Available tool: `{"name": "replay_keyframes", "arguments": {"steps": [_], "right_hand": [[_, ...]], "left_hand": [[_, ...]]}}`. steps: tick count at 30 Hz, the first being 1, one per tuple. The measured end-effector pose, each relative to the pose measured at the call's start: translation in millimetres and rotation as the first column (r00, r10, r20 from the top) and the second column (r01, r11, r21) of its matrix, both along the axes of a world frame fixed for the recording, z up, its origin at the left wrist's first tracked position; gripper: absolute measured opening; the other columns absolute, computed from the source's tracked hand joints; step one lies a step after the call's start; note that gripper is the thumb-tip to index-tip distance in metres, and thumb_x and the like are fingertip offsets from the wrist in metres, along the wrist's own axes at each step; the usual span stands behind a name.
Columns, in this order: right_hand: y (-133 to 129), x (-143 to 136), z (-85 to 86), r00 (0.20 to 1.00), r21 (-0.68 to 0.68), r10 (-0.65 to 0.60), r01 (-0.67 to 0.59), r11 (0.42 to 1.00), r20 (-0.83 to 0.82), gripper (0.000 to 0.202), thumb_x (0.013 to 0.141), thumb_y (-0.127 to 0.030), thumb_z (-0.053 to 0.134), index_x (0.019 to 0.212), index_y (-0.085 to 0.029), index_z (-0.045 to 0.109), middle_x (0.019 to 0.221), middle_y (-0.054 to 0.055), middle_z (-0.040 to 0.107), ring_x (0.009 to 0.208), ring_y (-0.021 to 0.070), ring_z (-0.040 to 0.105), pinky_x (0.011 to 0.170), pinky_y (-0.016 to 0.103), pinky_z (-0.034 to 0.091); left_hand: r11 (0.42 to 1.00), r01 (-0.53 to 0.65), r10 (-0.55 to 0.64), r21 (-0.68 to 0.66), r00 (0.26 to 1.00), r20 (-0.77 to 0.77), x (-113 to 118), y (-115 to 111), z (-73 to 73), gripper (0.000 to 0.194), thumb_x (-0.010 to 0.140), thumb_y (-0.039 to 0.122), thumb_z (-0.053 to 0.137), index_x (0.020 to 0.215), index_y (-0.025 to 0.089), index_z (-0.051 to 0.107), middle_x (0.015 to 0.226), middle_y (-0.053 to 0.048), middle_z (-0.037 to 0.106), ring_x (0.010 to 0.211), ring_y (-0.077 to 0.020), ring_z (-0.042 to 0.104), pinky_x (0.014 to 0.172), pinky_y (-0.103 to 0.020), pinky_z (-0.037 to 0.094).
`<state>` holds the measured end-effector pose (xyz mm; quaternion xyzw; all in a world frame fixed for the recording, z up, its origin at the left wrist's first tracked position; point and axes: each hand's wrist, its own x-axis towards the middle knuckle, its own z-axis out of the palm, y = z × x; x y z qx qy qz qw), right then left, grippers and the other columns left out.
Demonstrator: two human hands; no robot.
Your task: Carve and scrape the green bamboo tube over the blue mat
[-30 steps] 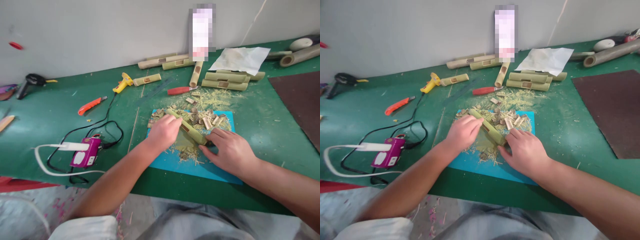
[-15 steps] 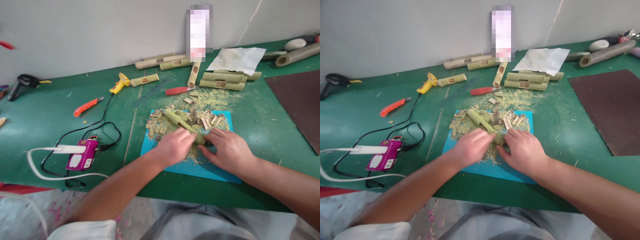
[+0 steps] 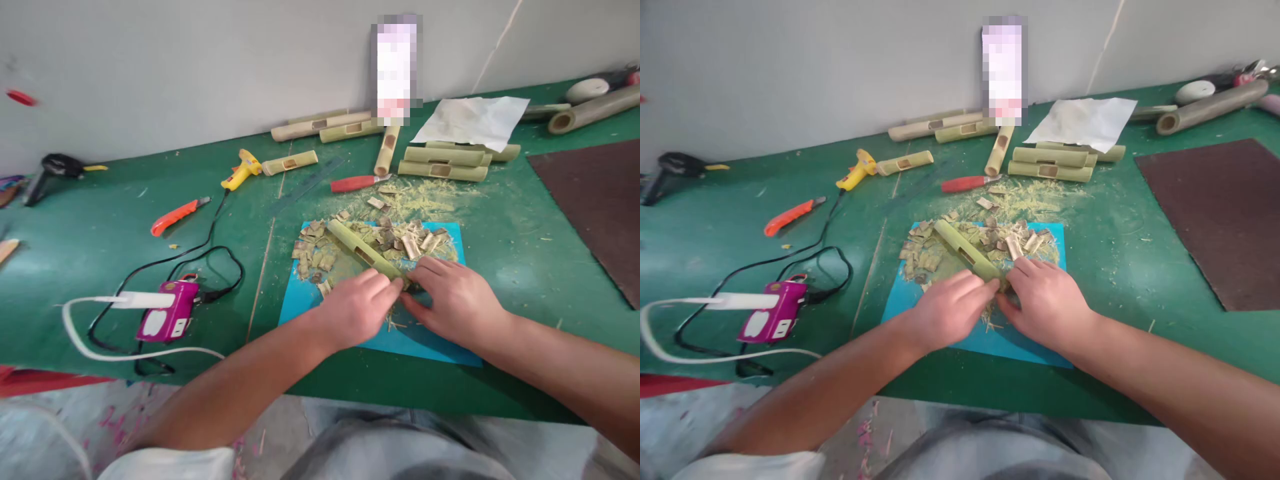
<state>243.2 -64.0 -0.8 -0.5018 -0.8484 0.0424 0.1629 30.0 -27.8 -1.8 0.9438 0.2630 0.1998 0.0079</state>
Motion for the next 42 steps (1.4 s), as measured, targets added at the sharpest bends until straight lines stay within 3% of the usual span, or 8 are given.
{"name": "replay_keyframes", "arguments": {"steps": [9,13,17,22,27,33,38,42], "right_hand": [[0,0,0.5,1.0,0.016,0.011,-0.011,1.0,-0.008,0.026,0.09,-0.036,0.054,0.081,-0.015,0.066,0.076,0.005,0.061,0.073,0.0187,0.061,0.067,0.031,0.043],[0,-1,-0.6,1.0,0.014,-0.01,0.01,1.0,-0.014,0.027,0.09,-0.038,0.055,0.084,-0.015,0.067,0.077,0.005,0.061,0.073,0.0189,0.061,0.066,0.032,0.044],[0,-1,0.3,1.0,0.005,0.004,-0.004,1.0,-0.019,0.025,0.089,-0.036,0.055,0.08,-0.016,0.066,0.076,0.005,0.061,0.072,0.0195,0.062,0.065,0.033,0.045],[-1,-1,0.5,1.0,0.033,-0.017,0.018,0.999,-0.025,0.028,0.09,-0.04,0.055,0.083,-0.015,0.067,0.078,0.005,0.063,0.07,0.0188,0.061,0.064,0.033,0.044],[-1,-1,-1.0,1.0,0.024,-0.006,0.006,1.0,-0.026,0.027,0.089,-0.038,0.055,0.081,-0.016,0.067,0.075,0.004,0.061,0.07,0.0188,0.061,0.063,0.032,0.044],[-1,-1,-0.4,1.0,0.037,-0.017,0.018,0.999,-0.026,0.027,0.089,-0.04,0.055,0.084,-0.015,0.067,0.075,0.004,0.062,0.067,0.0179,0.06,0.061,0.032,0.044],[0,-1,-0.1,0.999,0.043,-0.016,0.017,0.999,-0.036,0.026,0.089,-0.038,0.056,0.084,-0.015,0.067,0.076,0.004,0.062,0.068,0.0173,0.06,0.062,0.031,0.044],[-1,-1,0.3,1.0,0.04,-0.014,0.015,0.999,-0.023,0.027,0.089,-0.039,0.055,0.084,-0.016,0.066,0.075,0.004,0.061,0.067,0.0171,0.06,0.062,0.031,0.043]], "left_hand": [[1.0,0.015,-0.015,0.01,1.0,0.014,-2,2,-0.5,0.026,0.097,0.013,0.04,0.112,0.006,0.061,0.076,-0.006,0.062,0.073,-0.0172,0.057,0.061,-0.028,0.049],[0.994,-0.095,0.093,0.051,0.995,0.034,-2,2,-0.3,0.026,0.098,0.013,0.039,0.107,0.006,0.063,0.075,-0.007,0.061,0.073,-0.0177,0.057,0.062,-0.028,0.048],[1.0,0.013,-0.013,0.027,1.0,0.0,-7,11,-2.0,0.027,0.098,0.014,0.04,0.112,0.008,0.062,0.075,-0.006,0.063,0.071,-0.0165,0.057,0.061,-0.027,0.049],[0.965,-0.243,0.233,0.096,0.967,0.104,-24,37,-3.6,0.025,0.099,0.017,0.043,0.099,0.009,0.066,0.079,-0.008,0.066,0.075,-0.0165,0.06,0.07,-0.03,0.052],[0.997,-0.078,0.078,-0.012,0.996,0.05,-18,22,-2.2,0.025,0.098,0.016,0.043,0.107,0.01,0.065,0.078,-0.006,0.065,0.075,-0.0162,0.059,0.067,-0.027,0.051],[0.941,-0.34,0.334,0.007,0.929,0.161,-40,48,-4.2,0.024,0.098,0.019,0.047,0.097,0.011,0.069,0.081,-0.008,0.067,0.075,-0.0154,0.061,0.069,-0.028,0.051],[0.984,-0.155,0.167,-0.084,0.972,0.164,-37,48,-3.0,0.023,0.098,0.021,0.048,0.099,0.012,0.069,0.081,-0.007,0.068,0.074,-0.0142,0.062,0.068,-0.027,0.051],[0.949,-0.302,0.315,-0.096,0.928,0.2,-43,54,-1.3,0.022,0.097,0.021,0.05,0.093,0.013,0.07,0.08,-0.006,0.068,0.072,-0.0137,0.062,0.065,-0.025,0.05]]}}
